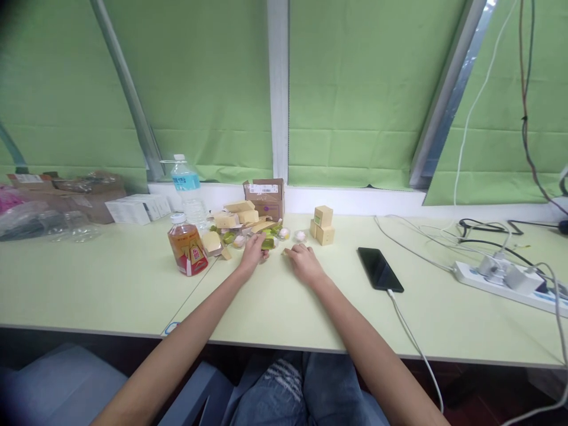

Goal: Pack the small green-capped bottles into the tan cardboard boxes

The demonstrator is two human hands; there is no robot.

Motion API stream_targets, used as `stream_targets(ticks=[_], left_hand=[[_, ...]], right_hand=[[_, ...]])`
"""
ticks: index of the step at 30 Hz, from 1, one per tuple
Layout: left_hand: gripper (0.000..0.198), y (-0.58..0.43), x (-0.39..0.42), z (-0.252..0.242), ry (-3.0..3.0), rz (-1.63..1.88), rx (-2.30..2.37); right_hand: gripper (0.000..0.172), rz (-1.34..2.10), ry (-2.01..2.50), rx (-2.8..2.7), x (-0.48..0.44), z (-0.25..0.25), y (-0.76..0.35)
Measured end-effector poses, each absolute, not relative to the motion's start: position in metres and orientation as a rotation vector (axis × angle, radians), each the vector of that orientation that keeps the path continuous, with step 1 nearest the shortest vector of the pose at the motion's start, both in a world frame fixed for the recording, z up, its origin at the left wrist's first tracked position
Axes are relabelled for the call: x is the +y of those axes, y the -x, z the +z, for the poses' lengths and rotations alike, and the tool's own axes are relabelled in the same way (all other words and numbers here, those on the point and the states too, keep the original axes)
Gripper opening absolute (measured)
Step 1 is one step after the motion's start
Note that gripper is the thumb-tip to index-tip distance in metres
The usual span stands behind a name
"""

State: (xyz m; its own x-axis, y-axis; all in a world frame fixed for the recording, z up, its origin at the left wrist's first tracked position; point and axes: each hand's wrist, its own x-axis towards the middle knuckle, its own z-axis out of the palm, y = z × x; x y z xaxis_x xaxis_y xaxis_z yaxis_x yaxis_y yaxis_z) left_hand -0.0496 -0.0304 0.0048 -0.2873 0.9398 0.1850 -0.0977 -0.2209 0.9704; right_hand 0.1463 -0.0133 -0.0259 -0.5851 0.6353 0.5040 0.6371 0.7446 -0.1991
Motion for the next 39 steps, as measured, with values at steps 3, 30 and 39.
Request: stream_targets(ticks=[3, 30, 39], left_hand=[[0.039, 0.042, -0.032, 0.0, -1.111, 1.548, 1.135], [0.044, 0.048, -0.031, 0.0, -1.015, 1.599, 0.941], [0.028, 0.042, -0.035, -0.002, -0.964, 1.364, 0.991]], right_hand=[[0.015, 0.059, 0.9, -2.333, -0.013, -0.025, -0.152], [0.008, 0.487, 0.823, -2.299, -0.033, -0.011, -0.137], [0.019, 0.655, 0.777, -1.76, -0.028, -0.009, -0.144]])
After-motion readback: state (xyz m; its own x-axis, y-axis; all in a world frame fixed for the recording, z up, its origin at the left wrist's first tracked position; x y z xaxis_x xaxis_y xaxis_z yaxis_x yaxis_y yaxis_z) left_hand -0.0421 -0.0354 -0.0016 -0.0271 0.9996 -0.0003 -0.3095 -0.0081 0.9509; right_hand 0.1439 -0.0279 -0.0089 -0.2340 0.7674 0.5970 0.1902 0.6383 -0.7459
